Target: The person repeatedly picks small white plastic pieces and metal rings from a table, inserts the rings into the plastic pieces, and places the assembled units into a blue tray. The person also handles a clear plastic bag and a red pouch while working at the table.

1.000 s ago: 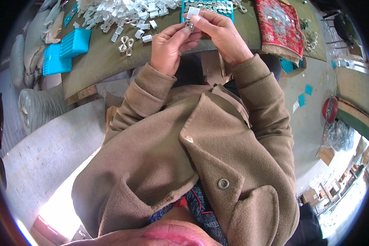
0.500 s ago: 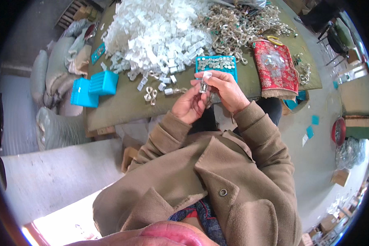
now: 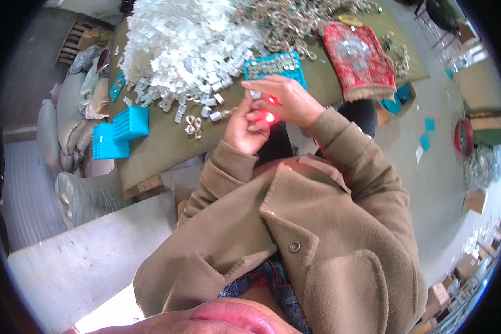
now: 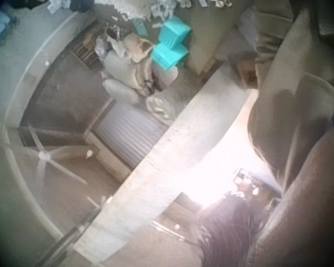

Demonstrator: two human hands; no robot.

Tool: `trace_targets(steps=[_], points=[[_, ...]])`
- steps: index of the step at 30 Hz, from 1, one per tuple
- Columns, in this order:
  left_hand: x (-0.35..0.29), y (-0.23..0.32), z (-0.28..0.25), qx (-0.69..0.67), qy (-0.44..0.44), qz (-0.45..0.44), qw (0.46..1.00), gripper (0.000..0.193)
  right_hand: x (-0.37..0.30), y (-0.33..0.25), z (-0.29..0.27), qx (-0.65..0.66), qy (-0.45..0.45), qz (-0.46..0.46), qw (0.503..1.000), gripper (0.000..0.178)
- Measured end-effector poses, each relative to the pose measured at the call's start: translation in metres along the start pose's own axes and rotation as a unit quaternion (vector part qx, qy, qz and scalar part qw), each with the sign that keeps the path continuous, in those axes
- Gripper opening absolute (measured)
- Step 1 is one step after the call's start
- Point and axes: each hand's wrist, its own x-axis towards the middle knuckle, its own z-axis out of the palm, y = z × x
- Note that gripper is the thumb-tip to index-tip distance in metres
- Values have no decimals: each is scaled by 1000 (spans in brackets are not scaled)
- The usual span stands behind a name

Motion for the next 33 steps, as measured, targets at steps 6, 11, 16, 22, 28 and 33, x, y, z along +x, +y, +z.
trace_targets(steps=[6,11,16,22,28,33], points=[[-1,-5,11,51,29,-35,998,29,-17,11,-5,-59,52,-70,994,33],[2,-15,18,131,60,6,990,21,-35,5,-9,-38,71,-12,997,37],[8,-32,17,303,20,51,951,30,-69,22,-37,2,82,29,996,40],[18,-44,26,409,-53,147,899,24,-89,64,-108,-241,298,179,906,14],[25,-52,25,512,-48,157,843,24,-86,76,-111,-179,196,184,946,14],[26,-55,23,585,-61,214,780,18,-80,84,-75,-311,138,108,934,14]])
